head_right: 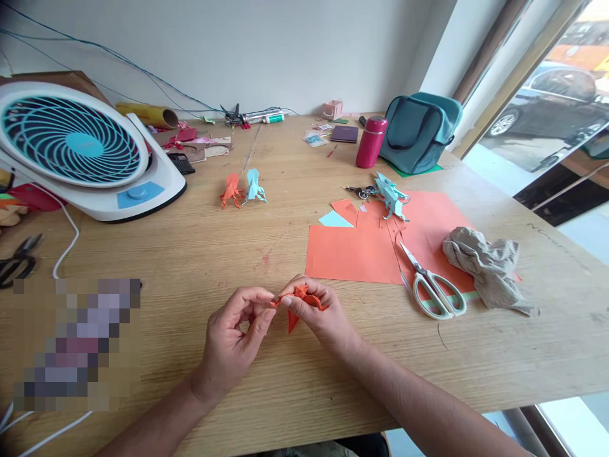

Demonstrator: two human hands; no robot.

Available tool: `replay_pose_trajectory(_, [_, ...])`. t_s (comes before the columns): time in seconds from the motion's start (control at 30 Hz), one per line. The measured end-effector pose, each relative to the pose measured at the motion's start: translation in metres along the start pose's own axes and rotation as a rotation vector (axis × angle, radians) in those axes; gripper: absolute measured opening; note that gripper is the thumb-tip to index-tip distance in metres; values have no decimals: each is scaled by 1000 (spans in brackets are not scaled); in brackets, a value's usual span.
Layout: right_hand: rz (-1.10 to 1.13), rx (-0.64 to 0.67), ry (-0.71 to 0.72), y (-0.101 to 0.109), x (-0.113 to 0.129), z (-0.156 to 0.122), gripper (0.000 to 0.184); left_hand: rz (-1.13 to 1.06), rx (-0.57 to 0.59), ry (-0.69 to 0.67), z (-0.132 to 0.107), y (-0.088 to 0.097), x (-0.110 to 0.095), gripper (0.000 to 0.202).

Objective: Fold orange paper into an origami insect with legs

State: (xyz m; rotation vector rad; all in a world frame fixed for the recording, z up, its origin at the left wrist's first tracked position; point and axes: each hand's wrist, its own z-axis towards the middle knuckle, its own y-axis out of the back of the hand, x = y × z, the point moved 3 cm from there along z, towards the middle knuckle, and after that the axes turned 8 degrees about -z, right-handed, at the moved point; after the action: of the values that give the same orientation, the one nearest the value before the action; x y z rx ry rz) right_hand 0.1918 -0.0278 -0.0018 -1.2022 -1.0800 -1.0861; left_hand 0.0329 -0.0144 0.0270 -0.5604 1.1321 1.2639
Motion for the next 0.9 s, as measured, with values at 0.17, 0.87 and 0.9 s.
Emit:
replay_pose_trajectory(0.17, [78,18,-14,5,-7,2,20,-13,88,159,2,-10,6,10])
replay_pose_trajectory(0.87, [203,28,-151,-4,-11,5,32,-462,56,469,7,-9,19,33])
replay_pose_trajectory(0.9, [209,18,-154,-4,-11,5,31,-476,57,461,7,-8,18,32])
